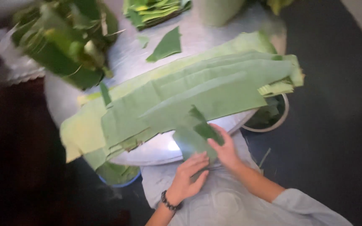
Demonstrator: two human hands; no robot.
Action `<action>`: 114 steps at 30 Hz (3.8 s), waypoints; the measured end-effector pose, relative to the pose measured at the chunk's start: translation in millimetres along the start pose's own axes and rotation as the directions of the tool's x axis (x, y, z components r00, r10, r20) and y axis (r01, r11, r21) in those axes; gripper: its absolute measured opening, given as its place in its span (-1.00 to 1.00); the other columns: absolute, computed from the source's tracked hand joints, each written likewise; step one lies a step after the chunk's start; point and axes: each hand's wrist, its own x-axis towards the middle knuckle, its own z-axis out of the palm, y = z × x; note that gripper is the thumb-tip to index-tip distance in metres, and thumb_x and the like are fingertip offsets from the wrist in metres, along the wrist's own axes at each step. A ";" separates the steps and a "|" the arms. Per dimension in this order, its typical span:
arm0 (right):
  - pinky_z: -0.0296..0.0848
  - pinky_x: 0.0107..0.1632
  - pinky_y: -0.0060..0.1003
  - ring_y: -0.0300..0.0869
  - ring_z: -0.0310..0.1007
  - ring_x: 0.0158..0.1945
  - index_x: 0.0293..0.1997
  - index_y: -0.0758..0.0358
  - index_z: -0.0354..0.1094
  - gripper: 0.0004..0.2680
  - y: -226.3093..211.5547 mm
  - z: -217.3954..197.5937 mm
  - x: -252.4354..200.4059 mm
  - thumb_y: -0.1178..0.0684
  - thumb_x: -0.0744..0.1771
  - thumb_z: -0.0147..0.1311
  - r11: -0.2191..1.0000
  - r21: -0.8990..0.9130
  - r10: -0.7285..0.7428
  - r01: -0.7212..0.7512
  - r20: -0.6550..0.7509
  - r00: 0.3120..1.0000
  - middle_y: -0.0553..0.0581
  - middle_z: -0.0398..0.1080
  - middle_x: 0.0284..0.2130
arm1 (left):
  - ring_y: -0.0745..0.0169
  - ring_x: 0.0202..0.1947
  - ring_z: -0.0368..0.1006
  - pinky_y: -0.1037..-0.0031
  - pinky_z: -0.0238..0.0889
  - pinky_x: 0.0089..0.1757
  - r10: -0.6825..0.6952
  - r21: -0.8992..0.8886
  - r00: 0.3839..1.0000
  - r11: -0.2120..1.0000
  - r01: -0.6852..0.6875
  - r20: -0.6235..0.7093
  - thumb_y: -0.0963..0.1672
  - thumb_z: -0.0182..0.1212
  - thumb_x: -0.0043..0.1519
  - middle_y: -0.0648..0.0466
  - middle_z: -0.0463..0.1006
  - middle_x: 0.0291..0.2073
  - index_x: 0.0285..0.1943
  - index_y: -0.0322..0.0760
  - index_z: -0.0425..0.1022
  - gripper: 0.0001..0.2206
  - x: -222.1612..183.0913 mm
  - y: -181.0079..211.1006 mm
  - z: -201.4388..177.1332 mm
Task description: Folding and stacking banana leaves on a metal table for food packaging preparation.
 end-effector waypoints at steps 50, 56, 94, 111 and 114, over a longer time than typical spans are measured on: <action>0.54 0.11 0.06 0.19 0.57 0.06 0.03 0.14 0.57 -0.77 163.8 -156.8 -6.2 0.01 0.33 0.04 0.596 -0.664 0.553 -0.452 -0.070 0.830 0.29 0.61 -0.12 | -0.63 0.07 0.41 -0.14 0.31 0.03 -0.519 0.131 0.758 0.784 0.606 -0.395 -0.29 0.38 0.16 -0.51 0.50 -0.10 0.12 -0.40 0.56 -0.67 101.0 -97.0 -107.7; 0.60 -0.01 0.07 0.21 0.63 -0.06 -0.08 0.10 0.61 -0.78 23.9 -135.8 2.1 -0.04 0.31 0.04 0.464 -0.864 0.590 -0.196 0.137 0.796 0.34 0.61 -0.20 | -0.14 -0.07 0.55 0.13 0.40 -0.02 -0.312 0.103 0.840 0.913 0.394 -0.444 -0.30 0.41 0.10 -0.21 0.63 -0.17 0.07 -0.27 0.62 -0.66 95.5 -53.3 -131.4; 0.34 0.10 -0.17 -0.09 0.39 0.05 0.18 -0.12 0.48 -0.59 31.6 13.5 112.5 0.21 0.23 0.04 0.238 -0.669 -0.664 0.704 0.416 0.621 0.00 0.37 -0.10 | -0.19 0.50 0.00 -0.37 -0.10 0.25 -0.192 0.574 0.980 0.797 0.190 -0.058 0.10 0.17 0.25 -0.22 0.19 0.43 0.21 -0.14 0.47 -0.55 42.7 -131.0 -34.8; 0.30 0.22 -0.05 0.03 0.30 0.35 0.17 -0.12 0.46 -0.56 18.0 9.3 110.4 0.28 0.21 0.01 0.295 -0.645 -0.554 0.705 0.485 0.676 0.05 0.37 0.19 | -0.27 0.38 0.23 -0.14 0.14 0.23 -0.151 0.581 0.982 0.792 0.187 -0.111 -0.04 0.20 0.20 -0.16 0.36 0.33 0.13 -0.13 0.54 -0.67 37.6 -150.6 -54.9; 0.32 0.25 -0.01 0.07 0.30 0.36 0.18 -0.06 0.46 -0.55 13.1 8.0 107.9 0.30 0.20 0.00 0.335 -0.630 -0.557 0.701 0.468 0.687 0.11 0.34 0.22 | -0.26 0.39 0.22 -0.15 0.13 0.24 -0.136 0.588 0.984 0.790 0.176 -0.112 -0.05 0.21 0.20 -0.17 0.36 0.33 0.14 -0.12 0.54 -0.67 36.2 -148.0 -55.1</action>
